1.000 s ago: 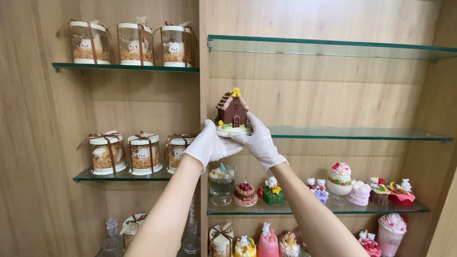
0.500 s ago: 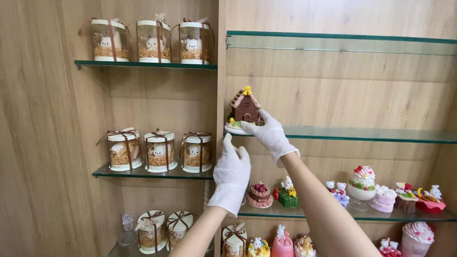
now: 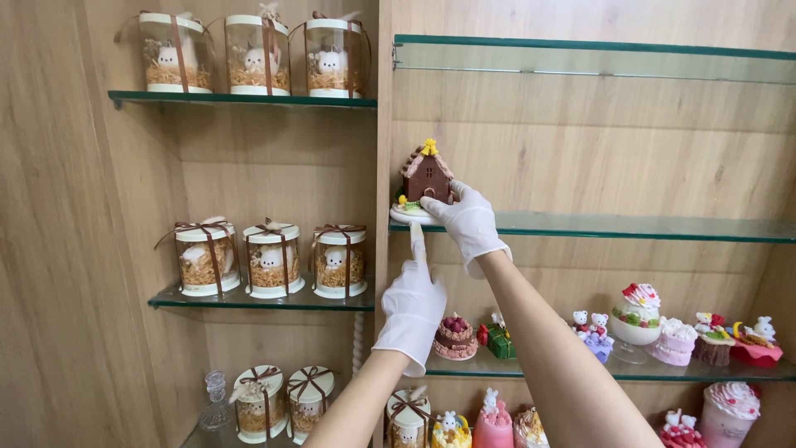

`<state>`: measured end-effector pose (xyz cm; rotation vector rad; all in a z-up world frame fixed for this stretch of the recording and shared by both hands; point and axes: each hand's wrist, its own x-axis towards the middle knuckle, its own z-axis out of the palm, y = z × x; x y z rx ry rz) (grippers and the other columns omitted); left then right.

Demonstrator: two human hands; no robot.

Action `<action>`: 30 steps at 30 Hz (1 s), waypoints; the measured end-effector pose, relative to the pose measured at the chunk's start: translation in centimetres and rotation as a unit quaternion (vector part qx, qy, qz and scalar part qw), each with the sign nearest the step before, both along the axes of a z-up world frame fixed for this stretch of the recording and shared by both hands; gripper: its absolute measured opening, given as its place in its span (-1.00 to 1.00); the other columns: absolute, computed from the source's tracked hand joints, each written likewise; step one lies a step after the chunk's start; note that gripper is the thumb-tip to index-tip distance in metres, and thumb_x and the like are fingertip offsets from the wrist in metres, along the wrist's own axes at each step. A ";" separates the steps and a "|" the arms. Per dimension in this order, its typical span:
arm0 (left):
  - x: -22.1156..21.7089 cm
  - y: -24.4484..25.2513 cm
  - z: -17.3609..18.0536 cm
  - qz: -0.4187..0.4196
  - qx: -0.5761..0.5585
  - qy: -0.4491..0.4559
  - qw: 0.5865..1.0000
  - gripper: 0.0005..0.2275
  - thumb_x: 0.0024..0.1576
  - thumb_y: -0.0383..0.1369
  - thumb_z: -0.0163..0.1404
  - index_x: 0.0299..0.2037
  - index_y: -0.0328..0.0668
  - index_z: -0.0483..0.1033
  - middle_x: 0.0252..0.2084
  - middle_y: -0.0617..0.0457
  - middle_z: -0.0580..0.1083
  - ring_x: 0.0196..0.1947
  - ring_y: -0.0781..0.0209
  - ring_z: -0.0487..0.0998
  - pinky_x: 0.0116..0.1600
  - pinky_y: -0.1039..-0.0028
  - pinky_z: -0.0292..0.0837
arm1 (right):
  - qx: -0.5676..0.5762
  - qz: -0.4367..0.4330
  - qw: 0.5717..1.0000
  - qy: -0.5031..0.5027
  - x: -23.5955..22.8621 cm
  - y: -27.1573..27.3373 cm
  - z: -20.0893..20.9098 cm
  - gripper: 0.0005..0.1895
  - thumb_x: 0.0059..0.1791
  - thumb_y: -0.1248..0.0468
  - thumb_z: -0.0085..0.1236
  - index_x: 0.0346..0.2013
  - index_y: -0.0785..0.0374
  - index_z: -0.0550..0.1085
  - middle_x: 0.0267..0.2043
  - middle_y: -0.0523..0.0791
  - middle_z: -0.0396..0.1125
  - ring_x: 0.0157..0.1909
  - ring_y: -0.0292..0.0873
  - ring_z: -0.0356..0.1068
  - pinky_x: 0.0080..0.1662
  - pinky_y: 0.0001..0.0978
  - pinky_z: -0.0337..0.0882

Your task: The person picks up decorative candles from a table and places them onto the shelves of a wooden display cabinet by hand.

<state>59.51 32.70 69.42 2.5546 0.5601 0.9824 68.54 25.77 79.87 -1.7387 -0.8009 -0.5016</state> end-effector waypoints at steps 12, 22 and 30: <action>-0.7 -2.3 3.2 -0.001 -0.077 0.011 0.997 -0.11 0.22 -0.13 -0.06 0.52 -0.03 -0.58 0.10 -0.14 0.48 -0.10 -0.13 0.62 -0.08 -0.04 0.52 | -0.033 -0.077 0.997 0.004 0.2 1.0 0.1 -0.30 -0.20 -0.05 0.42 0.13 0.21 0.50 -0.14 -0.05 0.54 -0.13 -0.13 0.54 -0.04 -0.30 0.48; 0.3 -2.3 4.0 -0.014 -0.085 0.018 0.996 -0.08 0.20 -0.06 -0.04 0.52 -0.15 -0.57 0.08 -0.18 0.48 -0.06 -0.12 0.61 -0.02 0.06 0.53 | -0.059 -0.120 0.990 0.036 2.0 1.8 0.1 0.00 -0.25 -0.16 0.45 0.29 0.30 0.29 0.00 -0.01 0.49 0.03 -0.02 0.50 0.08 -0.22 0.44; -1.1 -2.9 4.6 -0.001 -0.102 0.028 0.994 -0.07 0.20 -0.08 -0.06 0.52 -0.12 -0.61 0.06 -0.16 0.50 -0.08 -0.11 0.63 -0.02 0.04 0.54 | -0.004 -0.059 0.997 0.045 1.5 0.9 -0.2 0.05 -0.24 0.00 0.50 0.39 0.30 0.17 0.27 0.15 0.29 0.27 0.05 0.34 0.21 -0.22 0.36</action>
